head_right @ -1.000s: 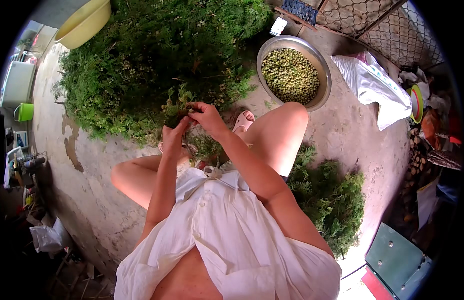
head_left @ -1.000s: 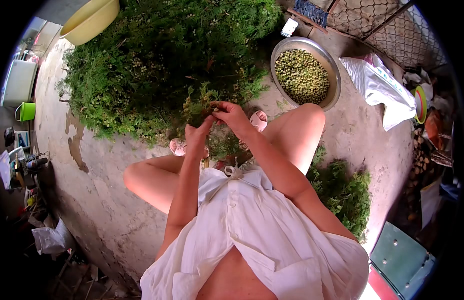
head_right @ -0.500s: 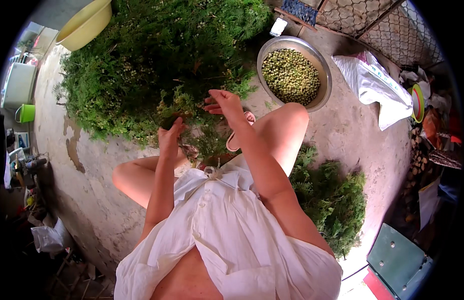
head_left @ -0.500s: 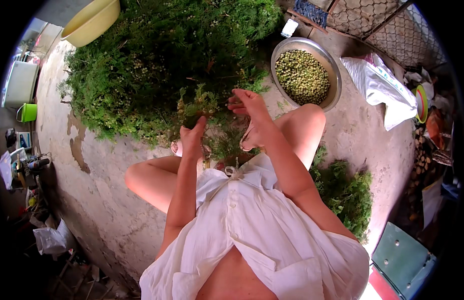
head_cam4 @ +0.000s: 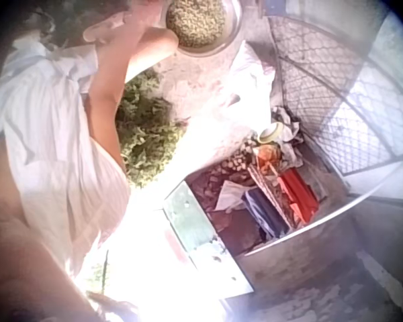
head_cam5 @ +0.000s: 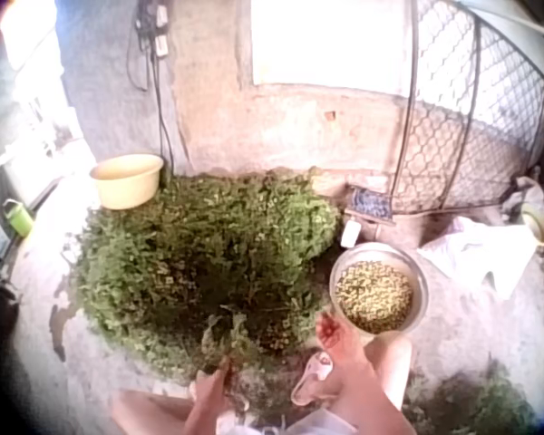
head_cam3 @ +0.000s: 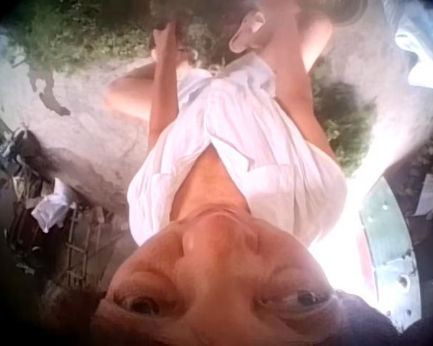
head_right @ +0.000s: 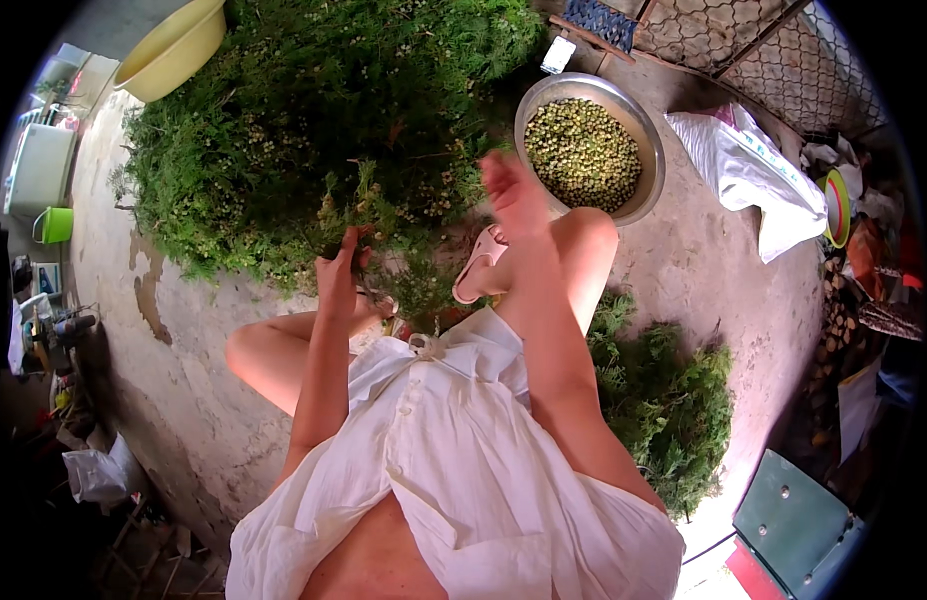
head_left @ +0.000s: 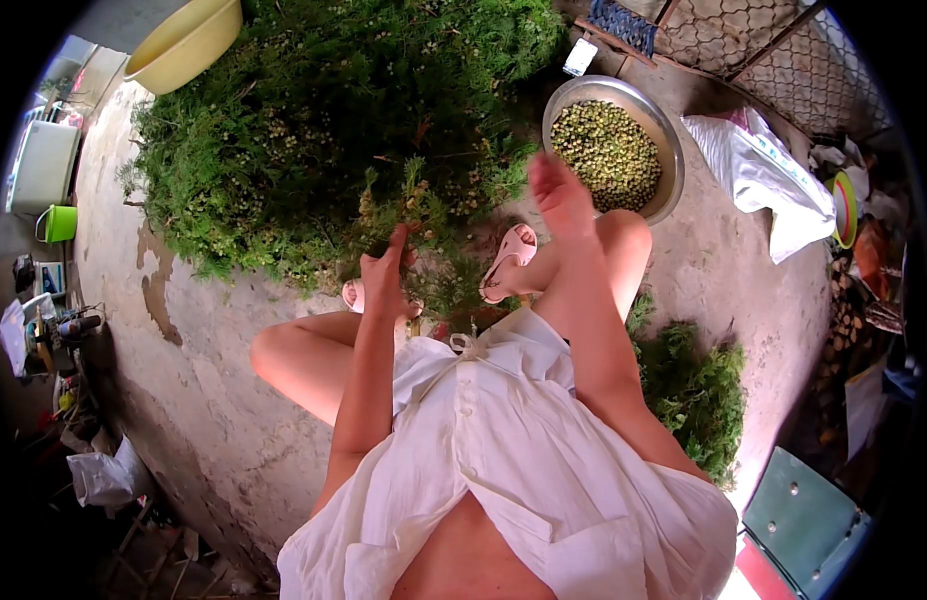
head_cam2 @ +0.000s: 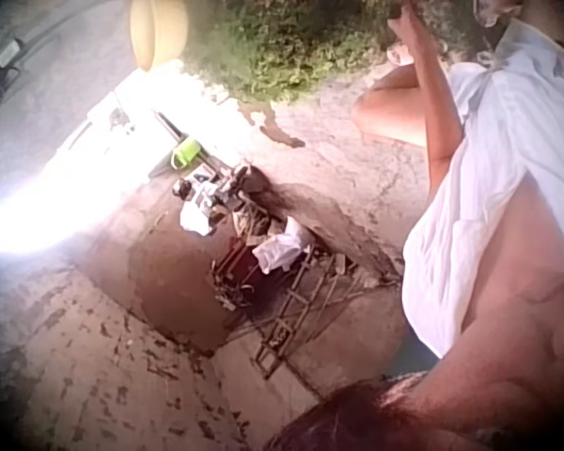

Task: The person picks small green fruits from green leafy branches by hand and places them into a large metal bowl.

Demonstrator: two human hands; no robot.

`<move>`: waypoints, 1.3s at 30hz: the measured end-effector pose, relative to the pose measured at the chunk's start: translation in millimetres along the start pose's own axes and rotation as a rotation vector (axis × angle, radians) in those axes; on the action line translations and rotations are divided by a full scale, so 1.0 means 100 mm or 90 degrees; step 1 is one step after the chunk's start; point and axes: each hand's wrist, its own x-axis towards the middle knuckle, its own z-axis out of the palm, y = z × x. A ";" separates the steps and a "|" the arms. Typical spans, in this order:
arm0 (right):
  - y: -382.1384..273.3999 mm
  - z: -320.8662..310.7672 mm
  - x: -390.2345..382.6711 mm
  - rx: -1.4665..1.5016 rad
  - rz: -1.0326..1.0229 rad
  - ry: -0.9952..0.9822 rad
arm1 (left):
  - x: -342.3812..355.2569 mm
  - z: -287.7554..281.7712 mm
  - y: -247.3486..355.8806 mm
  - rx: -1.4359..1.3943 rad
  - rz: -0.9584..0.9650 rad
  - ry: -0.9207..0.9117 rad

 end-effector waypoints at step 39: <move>1.06 0.90 -0.45 -0.639 0.008 -0.201 | 0.00 -0.20 -0.06 0.096 0.091 -0.174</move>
